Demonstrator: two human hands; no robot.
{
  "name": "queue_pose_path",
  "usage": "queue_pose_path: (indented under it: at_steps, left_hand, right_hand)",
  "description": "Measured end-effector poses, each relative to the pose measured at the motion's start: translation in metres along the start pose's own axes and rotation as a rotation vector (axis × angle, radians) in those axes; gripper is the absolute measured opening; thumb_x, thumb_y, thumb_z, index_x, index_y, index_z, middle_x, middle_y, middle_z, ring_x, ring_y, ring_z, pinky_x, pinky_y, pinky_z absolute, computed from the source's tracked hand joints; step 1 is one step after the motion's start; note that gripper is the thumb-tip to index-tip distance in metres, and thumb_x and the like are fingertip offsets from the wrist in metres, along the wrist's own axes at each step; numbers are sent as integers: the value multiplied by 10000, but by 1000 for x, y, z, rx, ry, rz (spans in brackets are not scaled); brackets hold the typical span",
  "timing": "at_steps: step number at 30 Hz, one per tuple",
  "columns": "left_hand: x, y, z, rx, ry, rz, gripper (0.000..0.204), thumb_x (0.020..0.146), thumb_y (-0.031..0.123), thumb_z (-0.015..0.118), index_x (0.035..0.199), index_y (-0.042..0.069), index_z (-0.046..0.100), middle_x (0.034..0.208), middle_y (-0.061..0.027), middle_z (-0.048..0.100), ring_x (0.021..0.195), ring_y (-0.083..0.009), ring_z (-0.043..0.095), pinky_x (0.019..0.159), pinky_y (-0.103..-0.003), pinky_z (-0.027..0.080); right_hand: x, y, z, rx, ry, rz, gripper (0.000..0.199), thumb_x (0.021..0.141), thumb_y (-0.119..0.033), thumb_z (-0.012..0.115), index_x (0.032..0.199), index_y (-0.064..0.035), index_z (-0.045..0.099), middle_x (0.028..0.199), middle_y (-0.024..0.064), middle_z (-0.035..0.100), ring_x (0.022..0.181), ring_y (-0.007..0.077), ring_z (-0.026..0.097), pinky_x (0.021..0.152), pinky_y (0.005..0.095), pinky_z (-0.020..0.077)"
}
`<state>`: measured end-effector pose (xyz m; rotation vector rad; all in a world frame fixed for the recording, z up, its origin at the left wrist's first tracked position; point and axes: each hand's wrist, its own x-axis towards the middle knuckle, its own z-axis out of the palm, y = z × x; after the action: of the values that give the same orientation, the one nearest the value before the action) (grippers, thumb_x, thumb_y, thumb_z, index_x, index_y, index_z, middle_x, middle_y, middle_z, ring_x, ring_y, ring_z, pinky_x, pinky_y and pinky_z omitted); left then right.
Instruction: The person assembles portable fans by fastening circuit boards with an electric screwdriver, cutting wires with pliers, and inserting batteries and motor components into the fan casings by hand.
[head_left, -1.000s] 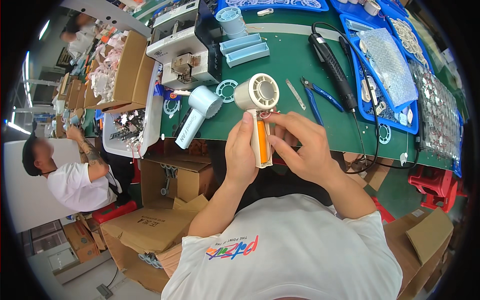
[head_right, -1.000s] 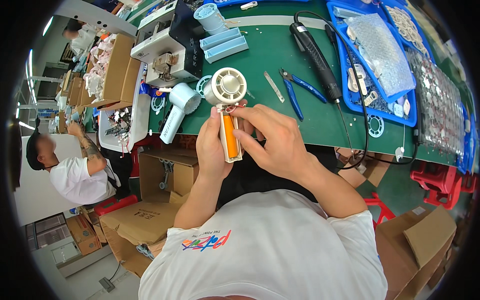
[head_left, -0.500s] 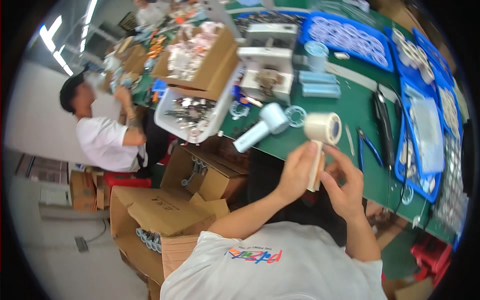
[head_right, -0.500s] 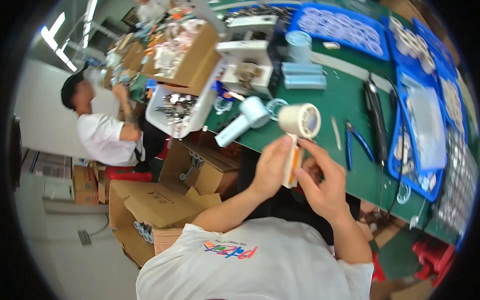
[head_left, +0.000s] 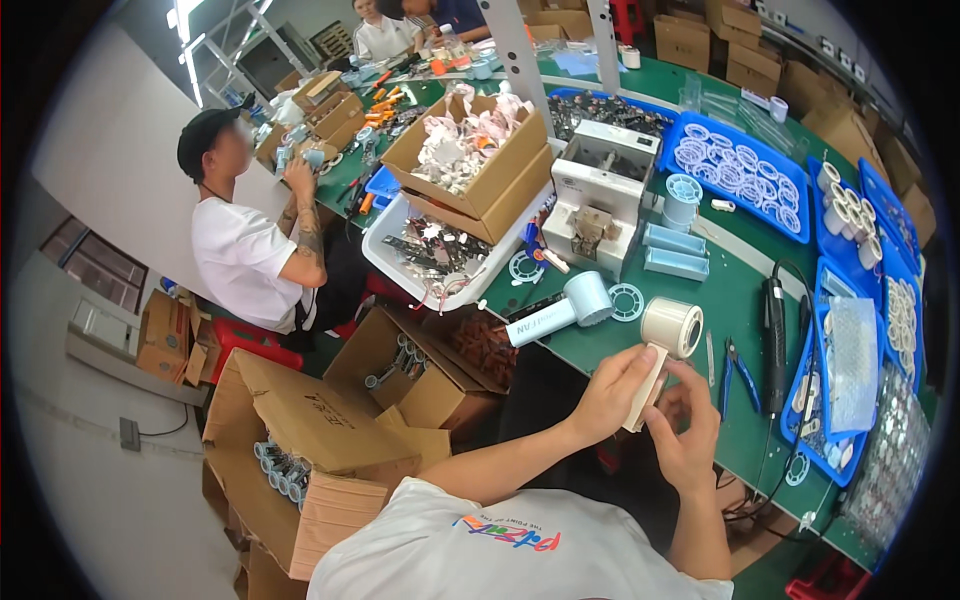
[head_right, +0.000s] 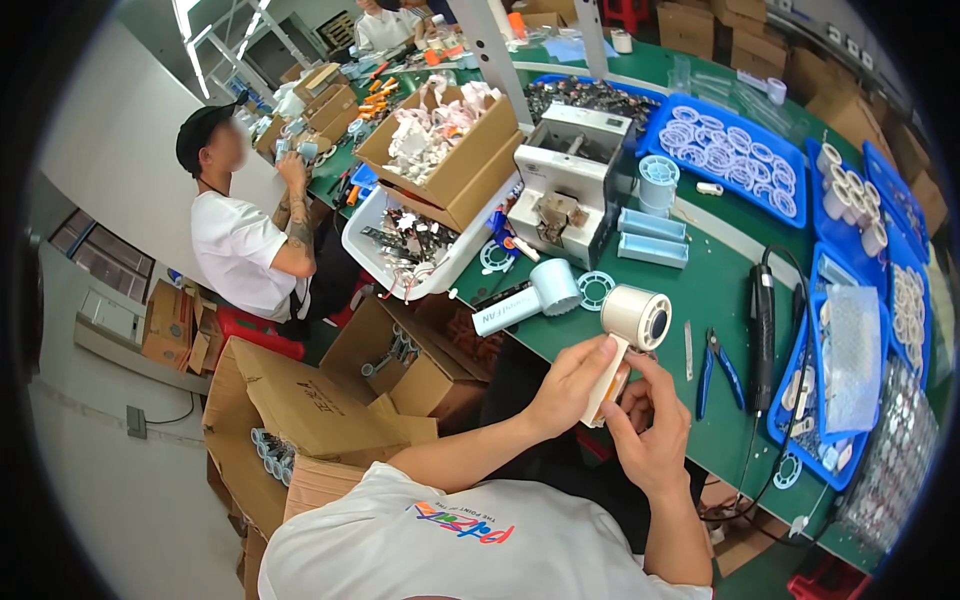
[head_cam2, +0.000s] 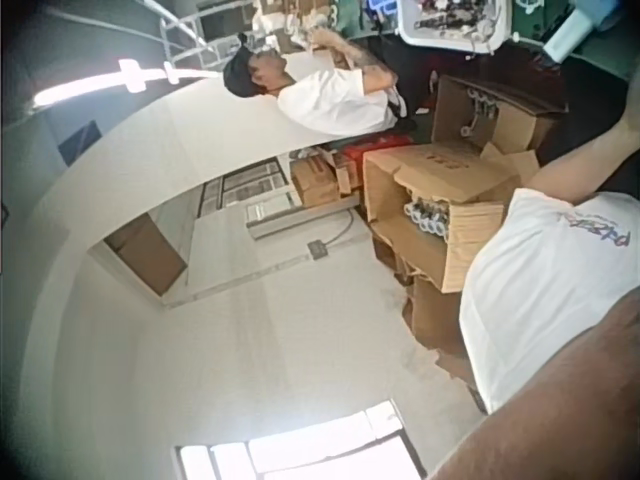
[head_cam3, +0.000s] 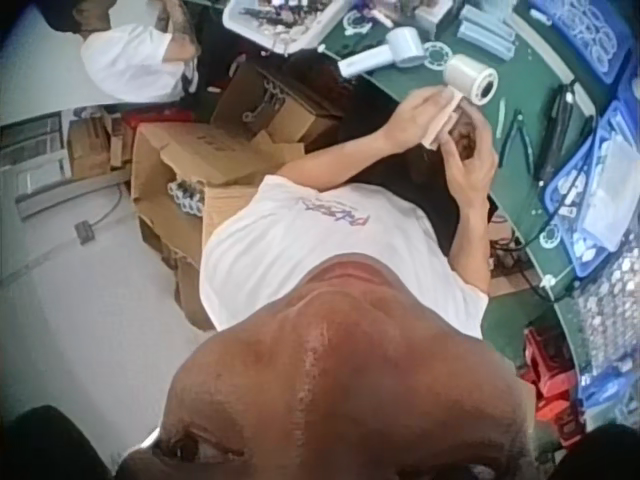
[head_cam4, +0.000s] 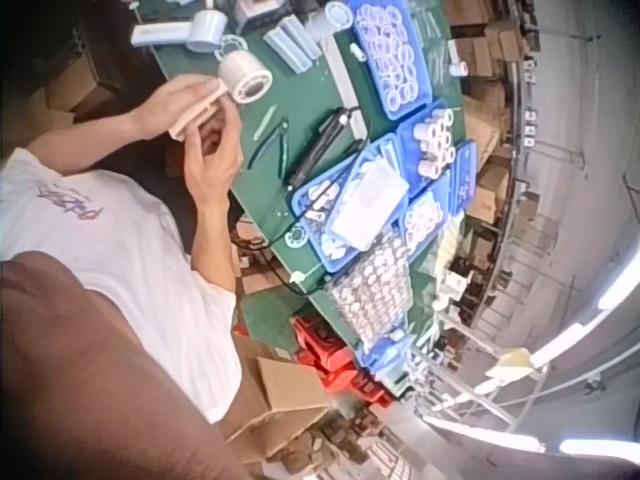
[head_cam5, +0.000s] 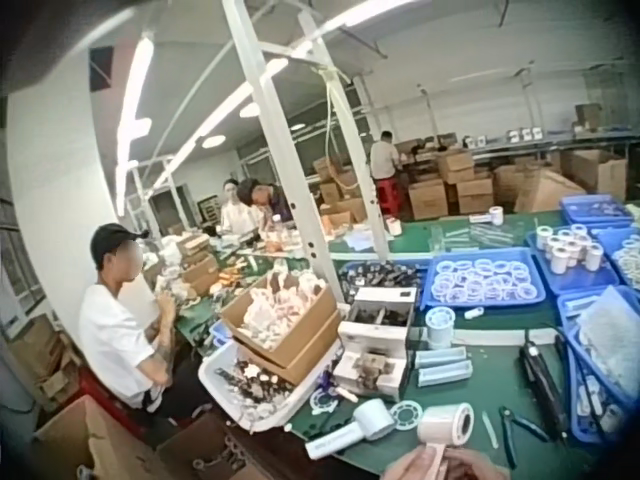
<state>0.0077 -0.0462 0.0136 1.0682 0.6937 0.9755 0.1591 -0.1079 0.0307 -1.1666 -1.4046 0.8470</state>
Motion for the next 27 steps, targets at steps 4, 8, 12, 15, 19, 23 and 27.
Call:
queue_pose_path:
  at_steps: [4,8,12,15,19,23,27]
  left_hand:
    - [4,1,0,35,4,61,365,1172,302,439,1137,17,665,896,-27,643,712,-80,531,613,-215,423]
    - [1,9,6,21,30,28,373,1164,304,451,1076,16,673,867,-33,660,729,-95,542,664,-240,448]
    - [0,8,2,83,19,33,379,1160,302,457,1047,16,678,855,-37,669,731,-100,547,681,-255,461]
    - [1,12,-1,155,-4,49,380,1158,300,459,1038,15,681,853,-40,672,727,-100,548,681,-262,465]
    - [1,30,5,44,-6,-13,374,1154,293,468,1005,20,676,832,-47,671,710,-106,545,661,-273,466]
    - [3,26,6,127,-35,35,373,1150,296,475,989,22,671,820,-48,667,688,-111,544,633,-273,462]
    - [7,14,2,197,-55,61,358,1153,283,476,1025,19,680,829,-45,670,678,-105,550,607,-257,455]
  right_hand:
    - [3,-2,-1,-80,-26,13,570,848,16,762,1403,-22,636,802,10,608,616,89,443,549,223,348]
    - [3,0,-4,-94,-40,18,640,815,-10,810,1425,-25,617,807,18,607,628,98,455,552,227,354]
    - [6,-3,-8,-155,-71,-7,693,783,-35,847,1432,-21,603,824,31,619,644,120,489,563,245,386]
    - [6,-9,-10,-236,-106,-40,739,752,-58,879,1431,-14,592,847,48,638,662,148,534,579,270,431]
    - [3,-15,-4,-338,-138,-74,803,710,-89,922,1430,-4,577,877,71,664,685,185,594,600,303,491]
    - [1,-10,-2,-398,-91,-51,809,705,-84,917,1427,6,565,935,110,705,721,241,656,629,344,529]
    - [-1,-3,-1,-456,-76,-54,811,696,-76,912,1421,10,559,970,136,726,739,273,688,639,362,544]
